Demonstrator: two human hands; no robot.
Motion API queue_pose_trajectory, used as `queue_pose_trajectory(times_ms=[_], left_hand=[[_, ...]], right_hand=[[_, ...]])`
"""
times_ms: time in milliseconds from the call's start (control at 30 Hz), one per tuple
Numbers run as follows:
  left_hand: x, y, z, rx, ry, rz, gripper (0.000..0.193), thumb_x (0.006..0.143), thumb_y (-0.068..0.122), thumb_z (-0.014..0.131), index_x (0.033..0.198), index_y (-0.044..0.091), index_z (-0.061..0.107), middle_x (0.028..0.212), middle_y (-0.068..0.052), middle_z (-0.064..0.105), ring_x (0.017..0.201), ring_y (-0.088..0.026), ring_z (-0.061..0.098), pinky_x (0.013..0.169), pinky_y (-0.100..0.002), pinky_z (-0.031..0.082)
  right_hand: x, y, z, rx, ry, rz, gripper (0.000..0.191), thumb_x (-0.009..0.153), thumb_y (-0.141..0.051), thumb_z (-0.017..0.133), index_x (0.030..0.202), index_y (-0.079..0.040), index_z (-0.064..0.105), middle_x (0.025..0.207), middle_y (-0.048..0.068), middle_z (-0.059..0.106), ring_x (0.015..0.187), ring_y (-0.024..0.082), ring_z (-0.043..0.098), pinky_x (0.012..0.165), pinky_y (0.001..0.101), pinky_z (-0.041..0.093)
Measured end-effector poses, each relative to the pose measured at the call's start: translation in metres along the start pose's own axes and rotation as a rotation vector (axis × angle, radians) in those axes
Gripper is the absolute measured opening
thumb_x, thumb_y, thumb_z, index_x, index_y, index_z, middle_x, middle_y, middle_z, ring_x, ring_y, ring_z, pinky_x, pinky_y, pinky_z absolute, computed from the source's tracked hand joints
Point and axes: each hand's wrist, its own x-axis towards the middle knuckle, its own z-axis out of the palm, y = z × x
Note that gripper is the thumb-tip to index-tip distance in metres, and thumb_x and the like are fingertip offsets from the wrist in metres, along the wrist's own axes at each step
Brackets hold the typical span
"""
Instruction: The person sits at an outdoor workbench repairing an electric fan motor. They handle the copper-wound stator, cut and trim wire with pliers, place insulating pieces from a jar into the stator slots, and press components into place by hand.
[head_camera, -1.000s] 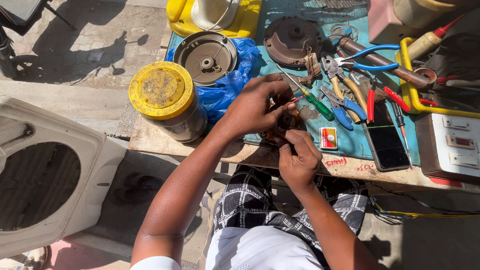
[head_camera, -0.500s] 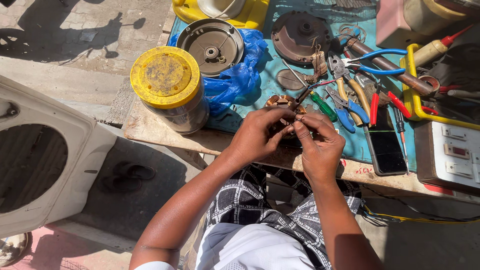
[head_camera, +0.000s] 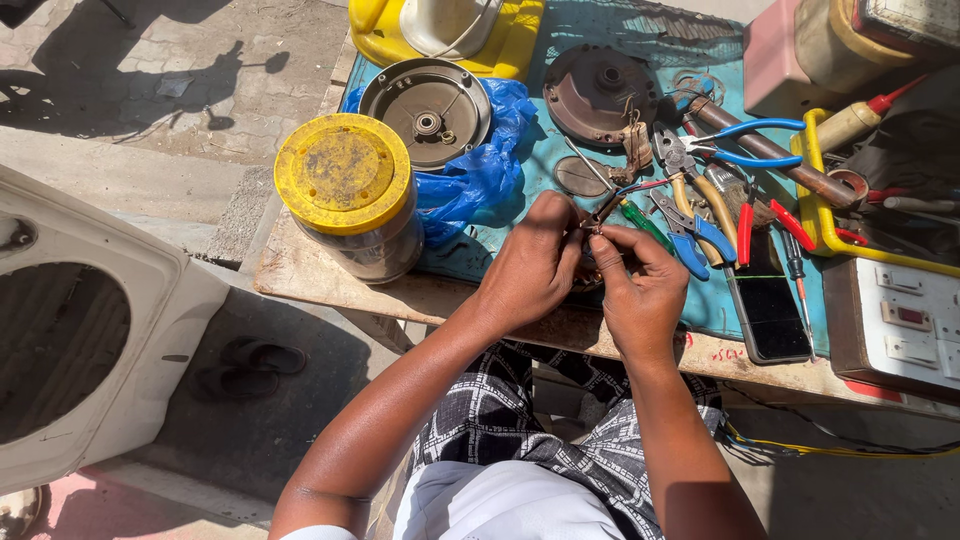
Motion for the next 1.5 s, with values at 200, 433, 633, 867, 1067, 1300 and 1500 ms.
queue_pose_trajectory(times_ms=[200,433,633,867,1067,1300,1500], left_hand=[[0.0,-0.008,0.017,0.002,0.087,0.049,0.011,0.102,0.008,0.058,0.105,-0.003,0.056,0.096,-0.021,0.061,0.087,-0.045,0.064,0.073,-0.05,0.052],[0.0,-0.001,0.029,0.229,0.182,-0.099,0.009,0.093,0.007,0.064,0.098,0.0,0.06,0.094,-0.02,0.057,0.078,-0.044,0.063,0.063,-0.053,0.05],[-0.003,-0.004,0.035,0.232,0.264,-0.112,0.014,0.093,0.007,0.066,0.101,0.0,0.058,0.098,-0.019,0.055,0.08,-0.043,0.063,0.065,-0.052,0.051],[-0.008,-0.01,0.038,0.231,0.299,-0.128,0.02,0.09,0.006,0.068,0.105,0.001,0.055,0.101,-0.019,0.053,0.085,-0.042,0.062,0.067,-0.051,0.052],[-0.009,-0.013,0.041,0.225,0.341,-0.103,0.023,0.092,0.006,0.068,0.108,0.001,0.052,0.104,-0.019,0.052,0.085,-0.04,0.063,0.068,-0.051,0.052],[-0.011,-0.008,0.042,0.165,0.372,-0.11,0.027,0.091,0.008,0.07,0.105,-0.001,0.05,0.102,-0.019,0.051,0.084,-0.038,0.063,0.069,-0.048,0.053],[-0.009,0.003,0.028,0.202,0.261,-0.046,0.018,0.098,0.002,0.064,0.111,-0.003,0.053,0.104,-0.022,0.056,0.089,-0.039,0.063,0.074,-0.048,0.052]], right_hand=[[0.0,-0.004,0.009,-0.144,0.086,-0.101,0.012,0.099,-0.008,0.075,0.108,0.0,0.074,0.098,0.004,0.074,0.084,0.007,0.064,0.076,0.0232,0.053],[-0.002,-0.005,0.021,-0.323,0.17,-0.261,0.006,0.099,-0.005,0.072,0.102,-0.001,0.071,0.095,0.008,0.071,0.085,0.017,0.068,0.076,0.0293,0.054],[-0.005,-0.001,0.03,-0.33,0.228,-0.263,0.004,0.101,-0.004,0.069,0.104,-0.001,0.07,0.097,0.009,0.069,0.085,0.019,0.068,0.074,0.0306,0.054],[-0.008,0.006,0.037,-0.225,0.256,-0.214,0.006,0.103,-0.001,0.066,0.108,0.002,0.068,0.101,0.009,0.067,0.09,0.016,0.069,0.078,0.0296,0.057],[-0.008,0.011,0.038,-0.225,0.288,-0.213,0.007,0.103,-0.001,0.065,0.109,0.003,0.068,0.103,0.01,0.066,0.092,0.016,0.069,0.08,0.0298,0.058],[-0.01,0.012,0.04,-0.212,0.331,-0.182,0.008,0.105,-0.003,0.065,0.109,0.002,0.068,0.105,0.009,0.066,0.094,0.016,0.067,0.081,0.0294,0.057],[-0.011,0.009,0.037,-0.121,0.252,-0.268,0.014,0.106,-0.003,0.066,0.118,0.003,0.07,0.118,0.01,0.058,0.104,0.018,0.065,0.088,0.0297,0.058]])
